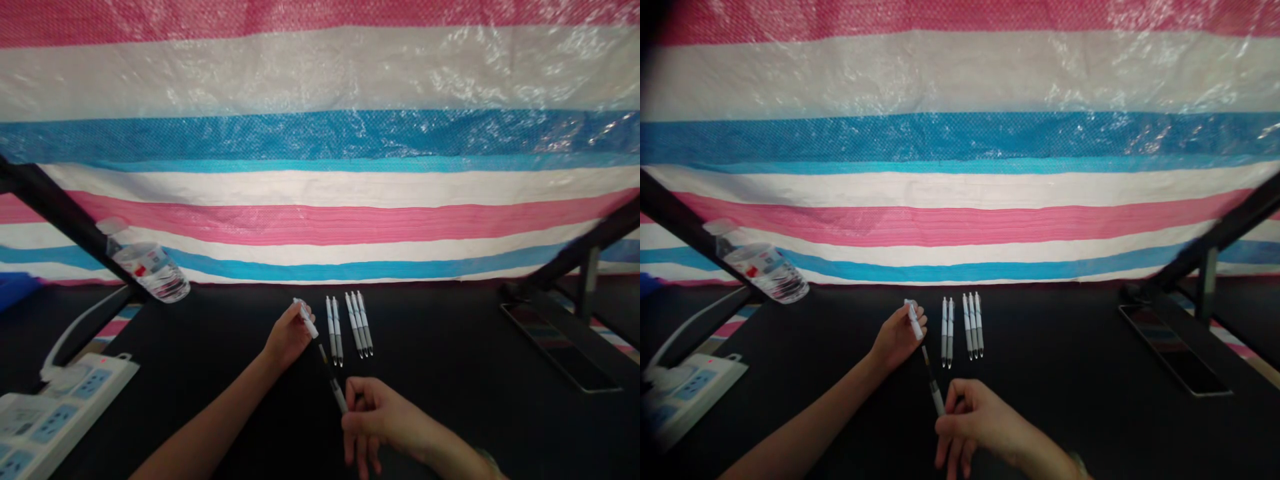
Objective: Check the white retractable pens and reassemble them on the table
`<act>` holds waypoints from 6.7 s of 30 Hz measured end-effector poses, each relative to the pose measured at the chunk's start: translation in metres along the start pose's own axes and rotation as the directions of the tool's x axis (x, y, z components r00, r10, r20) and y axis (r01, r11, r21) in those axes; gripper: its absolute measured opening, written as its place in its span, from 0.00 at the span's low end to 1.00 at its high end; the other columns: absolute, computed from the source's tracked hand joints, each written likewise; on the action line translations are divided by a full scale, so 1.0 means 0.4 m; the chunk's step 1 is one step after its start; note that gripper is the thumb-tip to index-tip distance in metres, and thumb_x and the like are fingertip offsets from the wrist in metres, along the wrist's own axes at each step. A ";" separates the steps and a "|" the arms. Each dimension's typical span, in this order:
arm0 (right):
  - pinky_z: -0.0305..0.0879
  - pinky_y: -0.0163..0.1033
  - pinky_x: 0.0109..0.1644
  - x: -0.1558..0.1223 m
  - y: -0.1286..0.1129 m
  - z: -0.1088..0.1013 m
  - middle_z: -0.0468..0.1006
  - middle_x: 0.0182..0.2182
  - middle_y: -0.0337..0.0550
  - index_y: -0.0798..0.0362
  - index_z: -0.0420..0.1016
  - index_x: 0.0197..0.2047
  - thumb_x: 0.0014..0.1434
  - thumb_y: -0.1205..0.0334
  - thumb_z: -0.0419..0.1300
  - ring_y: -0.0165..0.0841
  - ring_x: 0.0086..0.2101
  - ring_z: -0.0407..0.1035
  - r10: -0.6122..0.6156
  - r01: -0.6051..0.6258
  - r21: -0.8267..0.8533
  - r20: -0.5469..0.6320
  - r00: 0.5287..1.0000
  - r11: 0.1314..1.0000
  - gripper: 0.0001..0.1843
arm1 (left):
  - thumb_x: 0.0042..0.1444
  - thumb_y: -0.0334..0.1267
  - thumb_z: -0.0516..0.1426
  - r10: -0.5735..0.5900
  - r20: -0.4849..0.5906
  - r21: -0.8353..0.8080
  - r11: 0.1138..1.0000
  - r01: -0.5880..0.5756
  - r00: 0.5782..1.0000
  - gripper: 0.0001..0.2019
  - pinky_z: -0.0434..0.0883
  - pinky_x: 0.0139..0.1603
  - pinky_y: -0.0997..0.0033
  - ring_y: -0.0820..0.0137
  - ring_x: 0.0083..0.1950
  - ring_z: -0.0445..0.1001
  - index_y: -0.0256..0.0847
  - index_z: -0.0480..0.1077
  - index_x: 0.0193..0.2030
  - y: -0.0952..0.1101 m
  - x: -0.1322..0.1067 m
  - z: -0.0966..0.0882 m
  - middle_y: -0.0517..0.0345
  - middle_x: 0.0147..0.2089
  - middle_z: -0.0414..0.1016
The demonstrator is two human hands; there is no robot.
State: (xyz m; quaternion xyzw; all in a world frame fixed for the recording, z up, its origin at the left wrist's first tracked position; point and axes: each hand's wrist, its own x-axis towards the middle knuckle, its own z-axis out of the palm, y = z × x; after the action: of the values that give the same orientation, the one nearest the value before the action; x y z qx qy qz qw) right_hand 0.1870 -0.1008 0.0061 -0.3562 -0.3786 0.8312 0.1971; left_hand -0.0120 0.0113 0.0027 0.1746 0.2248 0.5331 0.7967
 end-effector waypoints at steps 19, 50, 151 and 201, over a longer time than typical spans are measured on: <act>0.57 0.25 0.16 0.008 0.002 -0.008 0.80 0.20 0.38 0.48 0.54 0.36 0.50 0.48 0.69 0.29 0.14 0.71 -0.023 0.026 0.053 -0.053 0.998 0.998 0.27 | 0.45 0.40 0.72 -0.057 0.197 0.348 0.937 -0.015 0.979 0.16 0.62 0.22 0.79 0.77 0.22 0.65 0.36 0.70 0.28 -0.036 -0.015 0.003 0.61 0.23 0.70; 0.53 0.28 0.17 0.011 0.009 -0.013 0.77 0.21 0.43 0.57 0.67 0.42 0.56 0.36 0.61 0.28 0.15 0.68 -0.084 0.092 0.148 -0.061 0.995 0.985 0.30 | 0.48 0.41 0.70 -0.024 0.206 0.441 0.895 -0.070 0.978 0.14 0.63 0.23 0.75 0.75 0.23 0.66 0.36 0.70 0.27 -0.035 -0.020 0.009 0.60 0.24 0.70; 0.55 0.27 0.15 0.016 -0.003 -0.022 0.74 0.23 0.35 0.57 0.69 0.47 0.58 0.40 0.59 0.24 0.15 0.65 -0.288 0.205 -0.301 -0.263 0.921 0.931 0.27 | 0.51 0.36 0.68 0.125 0.122 0.529 0.831 -0.171 0.985 0.27 0.74 0.31 0.72 0.73 0.28 0.76 0.45 0.65 0.57 -0.035 -0.024 0.019 0.66 0.31 0.72; 0.57 0.29 0.16 0.017 -0.009 -0.027 0.74 0.23 0.35 0.56 0.69 0.46 0.57 0.40 0.60 0.26 0.16 0.67 -0.311 0.213 -0.347 -0.255 0.916 0.913 0.27 | 0.52 0.37 0.66 0.574 0.134 0.856 0.344 -0.386 0.808 0.25 0.72 0.31 0.76 0.72 0.32 0.73 0.42 0.73 0.58 -0.045 0.005 -0.016 0.61 0.36 0.72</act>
State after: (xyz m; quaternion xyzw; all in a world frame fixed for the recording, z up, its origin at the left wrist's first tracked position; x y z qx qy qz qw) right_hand 0.1904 -0.0891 0.0010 -0.4519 -0.5151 0.6613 0.3051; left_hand -0.0012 0.0067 -0.0124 0.5487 0.4694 0.5754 0.3841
